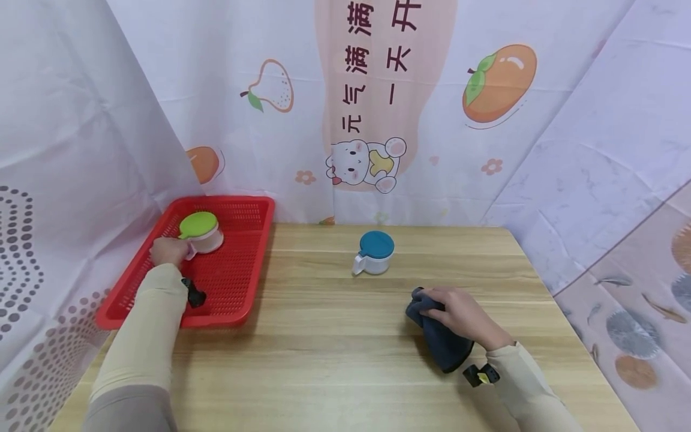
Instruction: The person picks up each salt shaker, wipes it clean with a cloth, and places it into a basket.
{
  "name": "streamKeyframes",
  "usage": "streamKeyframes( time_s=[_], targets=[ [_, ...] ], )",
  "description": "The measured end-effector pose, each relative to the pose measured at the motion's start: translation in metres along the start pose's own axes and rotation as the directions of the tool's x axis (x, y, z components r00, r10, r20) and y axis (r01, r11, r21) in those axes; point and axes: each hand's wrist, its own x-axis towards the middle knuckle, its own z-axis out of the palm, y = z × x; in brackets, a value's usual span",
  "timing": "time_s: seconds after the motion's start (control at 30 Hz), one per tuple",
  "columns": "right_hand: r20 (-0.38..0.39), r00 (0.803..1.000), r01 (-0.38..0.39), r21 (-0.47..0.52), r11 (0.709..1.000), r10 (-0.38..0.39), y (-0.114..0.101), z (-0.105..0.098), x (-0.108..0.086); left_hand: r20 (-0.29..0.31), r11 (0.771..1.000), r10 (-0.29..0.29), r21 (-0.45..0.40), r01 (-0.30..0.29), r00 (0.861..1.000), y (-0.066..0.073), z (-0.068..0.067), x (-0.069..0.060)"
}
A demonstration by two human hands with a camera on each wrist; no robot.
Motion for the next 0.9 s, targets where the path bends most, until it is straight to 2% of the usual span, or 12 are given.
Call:
streamKeyframes(
  time_s=[0.13,0.23,0.37,0.47,0.67,0.73,0.9],
  targets=[
    [0.003,1.000,-0.003,0.001,1.000,0.003,0.000,0.000,0.001,-0.030,1.000,-0.011,0.003,0.011,0.999,0.004,-0.002,-0.005],
    [0.008,1.000,-0.004,-0.003,1.000,0.004,0.000,0.000,0.001,-0.078,1.000,0.028,-0.004,-0.028,0.997,0.010,-0.005,-0.011],
    [0.003,1.000,0.004,-0.020,1.000,-0.004,0.000,0.000,0.002,-0.101,0.995,0.087,-0.040,-0.092,0.991,0.026,-0.010,-0.017],
    [-0.005,1.000,0.008,-0.023,1.000,-0.008,0.001,0.000,0.002,-0.107,0.990,0.103,-0.080,-0.112,0.989,0.040,-0.012,-0.021],
    [-0.014,1.000,-0.020,-0.012,1.000,0.019,0.000,-0.001,0.003,-0.124,0.976,0.189,-0.081,-0.200,0.974,0.064,-0.013,-0.027],
    [-0.016,0.999,-0.029,-0.010,1.000,0.029,0.000,-0.001,0.003,-0.114,0.973,0.200,-0.091,-0.210,0.973,0.070,-0.013,-0.030],
    [-0.016,0.999,-0.038,-0.012,0.999,0.038,0.000,-0.001,0.003,-0.148,0.958,0.226,-0.148,-0.247,0.963,0.088,-0.010,-0.040]
  ],
)
